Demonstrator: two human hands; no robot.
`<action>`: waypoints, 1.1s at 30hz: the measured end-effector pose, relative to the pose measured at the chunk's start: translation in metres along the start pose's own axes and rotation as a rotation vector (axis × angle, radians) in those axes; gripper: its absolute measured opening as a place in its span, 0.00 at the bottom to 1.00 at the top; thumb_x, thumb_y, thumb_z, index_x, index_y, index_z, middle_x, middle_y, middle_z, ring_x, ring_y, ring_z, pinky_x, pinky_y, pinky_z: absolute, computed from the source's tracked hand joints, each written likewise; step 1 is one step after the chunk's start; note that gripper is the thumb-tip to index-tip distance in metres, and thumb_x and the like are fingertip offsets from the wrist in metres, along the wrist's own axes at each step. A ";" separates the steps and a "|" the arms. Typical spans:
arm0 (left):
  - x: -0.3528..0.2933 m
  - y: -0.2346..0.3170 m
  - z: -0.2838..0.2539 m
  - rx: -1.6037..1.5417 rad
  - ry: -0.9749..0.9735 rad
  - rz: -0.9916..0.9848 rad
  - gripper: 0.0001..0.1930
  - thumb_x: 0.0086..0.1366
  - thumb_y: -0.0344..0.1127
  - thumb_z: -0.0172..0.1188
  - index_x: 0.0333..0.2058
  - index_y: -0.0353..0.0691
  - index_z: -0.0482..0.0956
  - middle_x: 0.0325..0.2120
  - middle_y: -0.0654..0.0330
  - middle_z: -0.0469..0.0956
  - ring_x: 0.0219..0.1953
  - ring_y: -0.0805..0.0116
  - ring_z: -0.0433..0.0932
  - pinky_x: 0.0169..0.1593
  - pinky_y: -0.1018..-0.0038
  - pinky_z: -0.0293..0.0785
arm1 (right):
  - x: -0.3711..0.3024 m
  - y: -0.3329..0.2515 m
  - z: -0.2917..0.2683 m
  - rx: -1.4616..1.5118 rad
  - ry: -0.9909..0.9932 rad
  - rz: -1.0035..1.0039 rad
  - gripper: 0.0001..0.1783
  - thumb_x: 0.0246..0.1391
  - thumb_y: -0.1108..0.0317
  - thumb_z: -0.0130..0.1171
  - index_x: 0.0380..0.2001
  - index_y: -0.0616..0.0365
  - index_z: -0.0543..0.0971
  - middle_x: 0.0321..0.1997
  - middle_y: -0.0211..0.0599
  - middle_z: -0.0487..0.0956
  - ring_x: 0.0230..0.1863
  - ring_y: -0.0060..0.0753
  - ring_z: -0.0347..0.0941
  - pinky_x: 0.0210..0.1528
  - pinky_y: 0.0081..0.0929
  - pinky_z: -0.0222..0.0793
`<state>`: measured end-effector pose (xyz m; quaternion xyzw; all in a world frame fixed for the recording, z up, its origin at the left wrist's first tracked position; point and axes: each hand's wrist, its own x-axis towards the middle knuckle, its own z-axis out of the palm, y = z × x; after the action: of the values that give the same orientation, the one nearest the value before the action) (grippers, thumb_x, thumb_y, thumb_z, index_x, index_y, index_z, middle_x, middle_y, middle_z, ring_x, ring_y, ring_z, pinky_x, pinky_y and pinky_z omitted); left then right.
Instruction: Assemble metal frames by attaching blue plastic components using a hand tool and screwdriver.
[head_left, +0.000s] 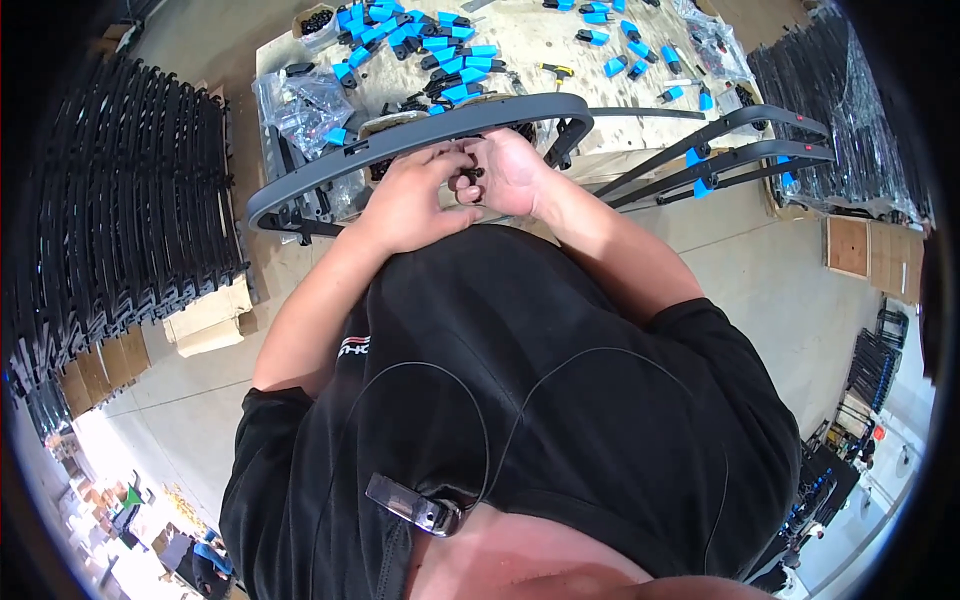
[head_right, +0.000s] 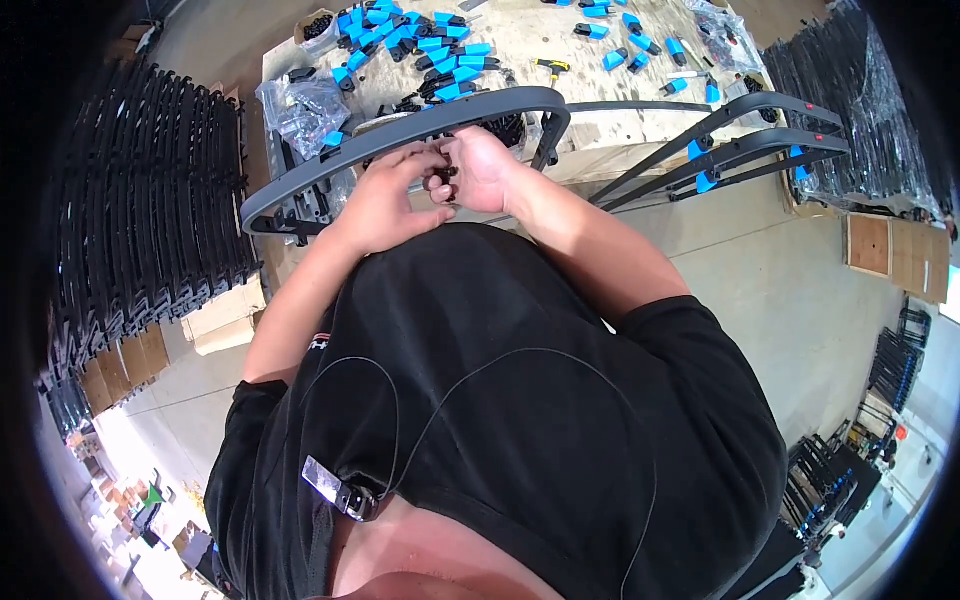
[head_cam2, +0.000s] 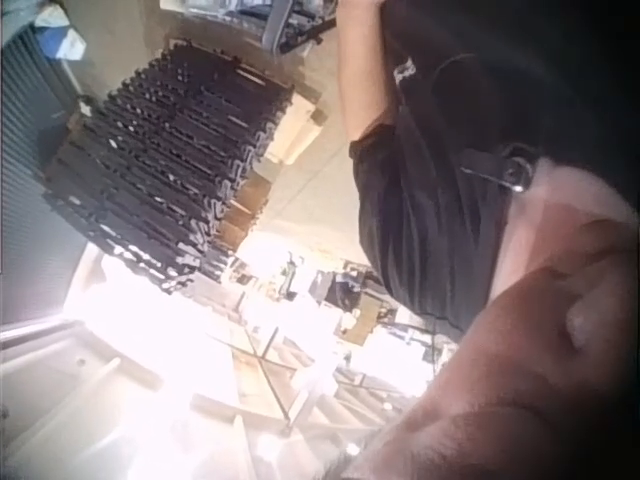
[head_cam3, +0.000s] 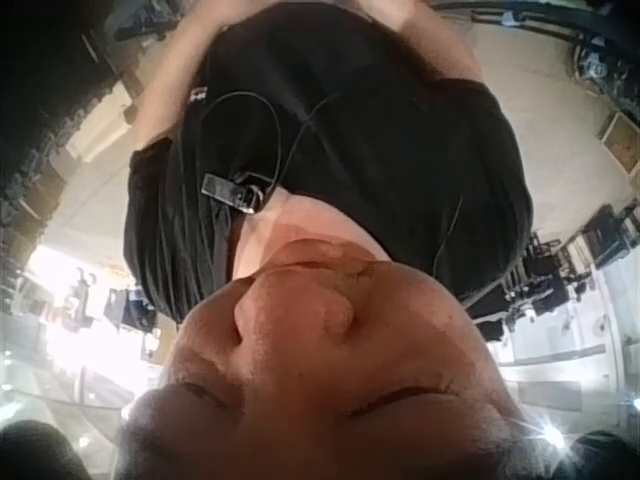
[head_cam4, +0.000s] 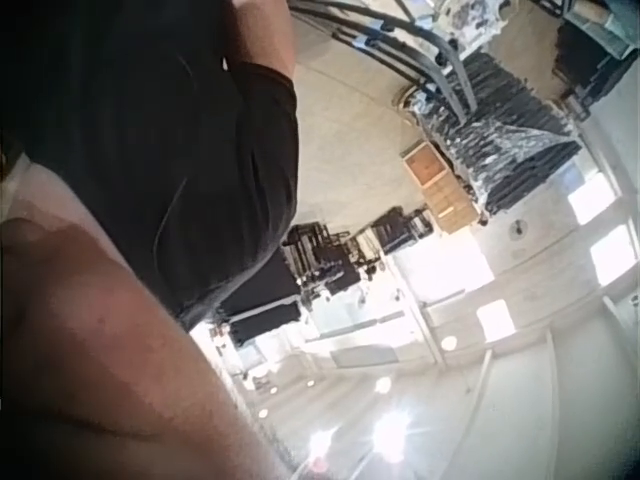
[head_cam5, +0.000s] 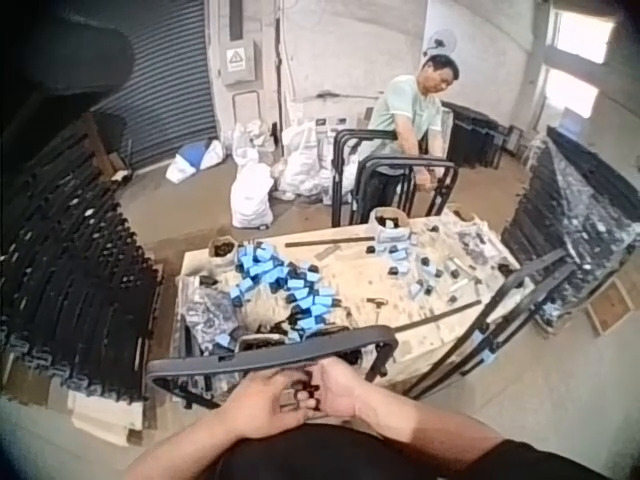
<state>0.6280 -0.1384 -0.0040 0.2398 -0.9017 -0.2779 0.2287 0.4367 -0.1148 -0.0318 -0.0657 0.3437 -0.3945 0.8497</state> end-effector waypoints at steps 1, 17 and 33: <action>0.000 0.002 0.001 -0.005 -0.028 -0.041 0.24 0.52 0.36 0.74 0.49 0.39 0.81 0.51 0.53 0.80 0.53 0.49 0.79 0.58 0.58 0.73 | 0.002 0.000 -0.006 -0.001 -0.013 -0.040 0.31 0.69 0.41 0.39 0.47 0.59 0.76 0.37 0.34 0.74 0.32 0.33 0.66 0.31 0.29 0.63; 0.000 0.000 0.007 0.207 -0.089 0.007 0.12 0.57 0.34 0.69 0.40 0.39 0.85 0.40 0.55 0.85 0.44 0.54 0.81 0.52 0.61 0.76 | -0.002 0.021 -0.003 -0.023 -0.161 -0.059 0.34 0.72 0.42 0.37 0.64 0.62 0.64 0.58 0.47 0.73 0.55 0.48 0.74 0.57 0.52 0.71; 0.006 -0.027 0.046 -0.155 -0.079 -0.361 0.13 0.72 0.32 0.54 0.49 0.32 0.81 0.38 0.48 0.83 0.39 0.53 0.82 0.47 0.63 0.77 | 0.030 0.035 -0.075 -0.342 0.034 -0.063 0.21 0.74 0.50 0.43 0.40 0.56 0.76 0.27 0.31 0.76 0.24 0.26 0.72 0.26 0.28 0.67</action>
<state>0.6069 -0.1436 -0.0529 0.3679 -0.8282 -0.3923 0.1573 0.4241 -0.1006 -0.1179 -0.2135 0.4180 -0.3578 0.8072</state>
